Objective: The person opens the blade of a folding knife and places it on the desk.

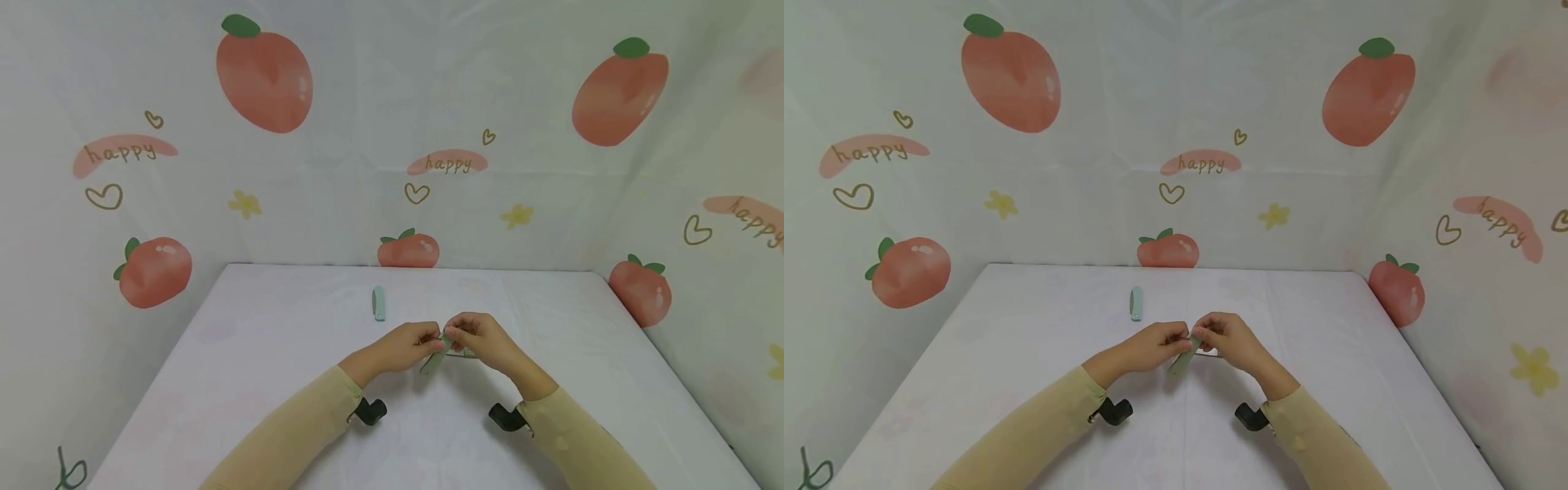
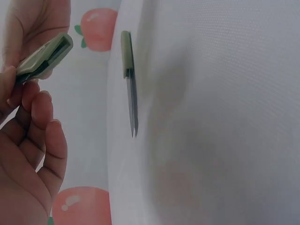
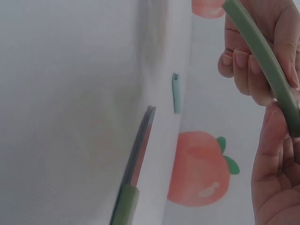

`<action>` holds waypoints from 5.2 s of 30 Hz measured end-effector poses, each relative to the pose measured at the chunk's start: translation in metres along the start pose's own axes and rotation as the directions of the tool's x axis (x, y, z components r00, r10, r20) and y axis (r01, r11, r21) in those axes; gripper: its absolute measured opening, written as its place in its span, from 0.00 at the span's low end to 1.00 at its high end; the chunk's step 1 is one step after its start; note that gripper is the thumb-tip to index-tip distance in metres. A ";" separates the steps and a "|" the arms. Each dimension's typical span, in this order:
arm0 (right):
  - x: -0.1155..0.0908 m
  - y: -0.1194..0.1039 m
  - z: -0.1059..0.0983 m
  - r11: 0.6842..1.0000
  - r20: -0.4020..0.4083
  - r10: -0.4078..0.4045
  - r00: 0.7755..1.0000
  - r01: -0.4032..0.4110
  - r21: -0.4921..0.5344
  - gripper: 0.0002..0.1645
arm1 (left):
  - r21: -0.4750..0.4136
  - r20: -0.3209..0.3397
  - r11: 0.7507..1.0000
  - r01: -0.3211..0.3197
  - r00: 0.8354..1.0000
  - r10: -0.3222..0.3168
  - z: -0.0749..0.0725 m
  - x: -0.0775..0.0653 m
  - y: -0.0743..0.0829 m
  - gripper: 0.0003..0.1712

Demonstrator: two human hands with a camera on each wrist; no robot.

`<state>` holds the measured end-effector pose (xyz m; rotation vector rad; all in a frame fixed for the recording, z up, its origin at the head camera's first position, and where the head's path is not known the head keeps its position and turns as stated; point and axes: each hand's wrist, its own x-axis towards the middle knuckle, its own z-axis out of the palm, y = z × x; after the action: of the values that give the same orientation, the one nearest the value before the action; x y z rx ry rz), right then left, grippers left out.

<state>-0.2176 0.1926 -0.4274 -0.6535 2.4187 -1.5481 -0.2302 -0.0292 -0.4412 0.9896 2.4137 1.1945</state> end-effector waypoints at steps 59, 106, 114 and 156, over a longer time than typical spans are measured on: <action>-0.018 0.009 -0.029 0.989 0.043 0.112 0.993 -0.115 0.096 0.15 | -0.348 -0.377 0.938 0.004 0.915 -0.144 -0.023 -0.041 -0.007 0.10; -0.013 0.010 -0.030 0.992 0.178 0.116 0.977 -0.122 0.022 0.10 | -0.385 -0.107 0.913 0.133 0.976 -0.187 -0.030 -0.044 -0.044 0.08; -0.011 0.015 -0.028 0.991 0.056 0.129 0.990 -0.130 0.018 0.13 | -0.442 -0.188 0.892 0.094 0.963 -0.195 -0.028 -0.042 -0.045 0.09; -0.013 0.025 -0.030 0.963 0.125 0.234 0.964 -0.248 0.104 0.15 | -0.404 -0.151 0.876 0.265 0.925 -0.350 -0.019 -0.049 -0.054 0.11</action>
<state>-0.2241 0.2325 -0.4379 -0.3932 2.2098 -1.4993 -0.2293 -0.0969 -0.4742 0.3523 2.2515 1.6269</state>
